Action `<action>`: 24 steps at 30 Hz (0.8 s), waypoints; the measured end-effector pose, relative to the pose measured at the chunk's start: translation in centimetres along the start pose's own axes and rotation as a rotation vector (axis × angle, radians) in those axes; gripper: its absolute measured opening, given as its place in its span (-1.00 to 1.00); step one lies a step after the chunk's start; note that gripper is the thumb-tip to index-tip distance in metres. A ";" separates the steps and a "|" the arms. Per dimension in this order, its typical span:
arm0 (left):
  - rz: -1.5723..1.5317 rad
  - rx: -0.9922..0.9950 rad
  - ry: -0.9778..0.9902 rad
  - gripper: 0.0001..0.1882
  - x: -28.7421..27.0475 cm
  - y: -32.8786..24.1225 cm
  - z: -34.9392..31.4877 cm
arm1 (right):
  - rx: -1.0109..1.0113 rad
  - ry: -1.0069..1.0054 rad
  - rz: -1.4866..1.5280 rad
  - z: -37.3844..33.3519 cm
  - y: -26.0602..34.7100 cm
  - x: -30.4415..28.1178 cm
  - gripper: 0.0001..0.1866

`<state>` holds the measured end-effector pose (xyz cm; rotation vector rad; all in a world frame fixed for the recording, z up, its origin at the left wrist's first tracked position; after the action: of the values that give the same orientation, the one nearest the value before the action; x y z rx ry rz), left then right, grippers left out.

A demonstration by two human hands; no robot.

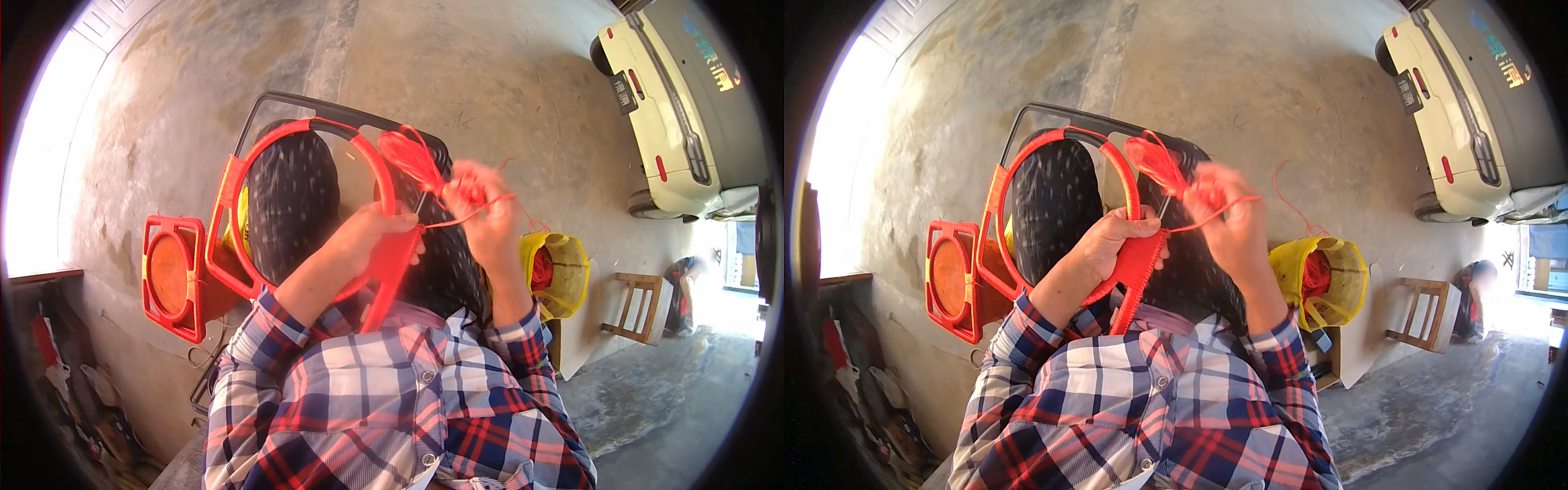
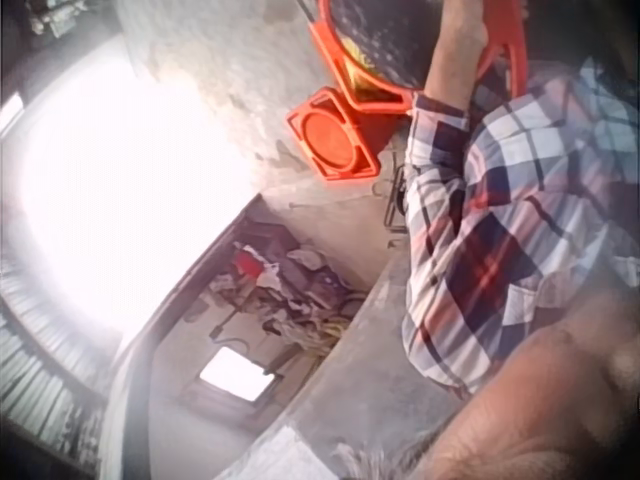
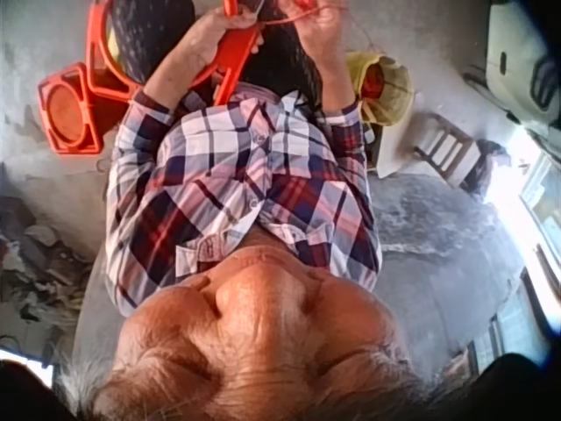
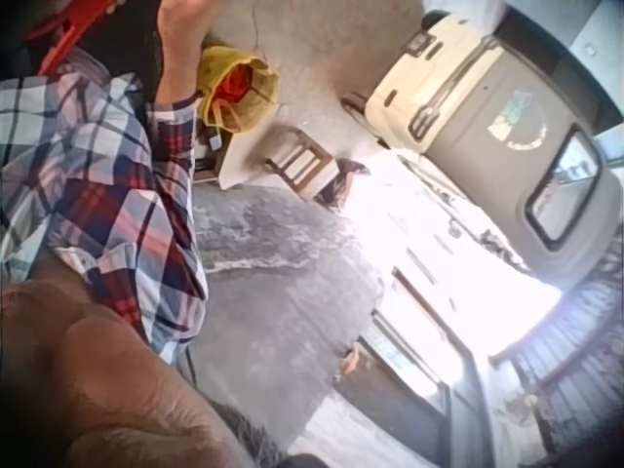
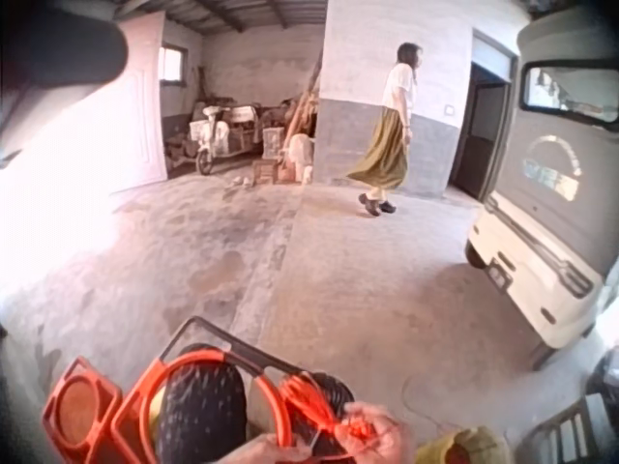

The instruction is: Wrapping and weaving red plastic cord around a black and red furniture frame component.

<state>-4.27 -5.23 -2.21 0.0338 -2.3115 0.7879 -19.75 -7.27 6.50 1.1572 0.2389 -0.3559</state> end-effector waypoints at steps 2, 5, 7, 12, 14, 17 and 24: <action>0.002 0.005 -0.034 -0.87 0.1 -0.2 0.1 | -0.001 0.178 -0.077 -2.1 0.9 -0.2 -0.74; -0.008 0.011 -0.050 -0.86 0.0 -0.3 0.3 | 0.395 -0.057 0.674 -5.8 -3.3 -3.2 -0.92; -0.022 0.017 -0.035 -0.87 -0.1 -0.4 0.3 | 0.406 -0.348 0.879 -6.2 -4.2 -6.5 -0.88; 0.000 0.033 -0.070 -0.88 -0.9 -0.7 0.3 | 0.285 -0.252 1.623 -9.2 -6.0 -9.9 -0.74; -0.054 0.021 -0.080 -0.88 -0.7 -1.0 -0.1 | 0.545 -0.365 1.184 -12.5 -8.7 -9.9 -0.71; -0.107 0.012 -0.099 -0.88 -1.0 -1.3 0.1 | 0.709 -0.272 1.007 -16.1 -10.1 -6.8 -0.75; -0.036 -0.011 -0.144 -0.76 -2.0 -0.4 0.7 | 0.892 -0.508 0.958 -14.0 -16.0 -6.0 -0.75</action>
<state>-3.05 -6.32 -3.69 0.1312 -2.4435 0.7764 -31.55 0.82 -10.29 1.8359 -0.9982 0.1433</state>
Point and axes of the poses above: each hand's wrist, its own z-axis towards the middle knuckle, its own x-axis out of the palm, y = z × x, the point moved 9 cm from there along z, towards the middle knuckle, and after that the axes turned 6 degrees about -x, right-handed, at the moved point
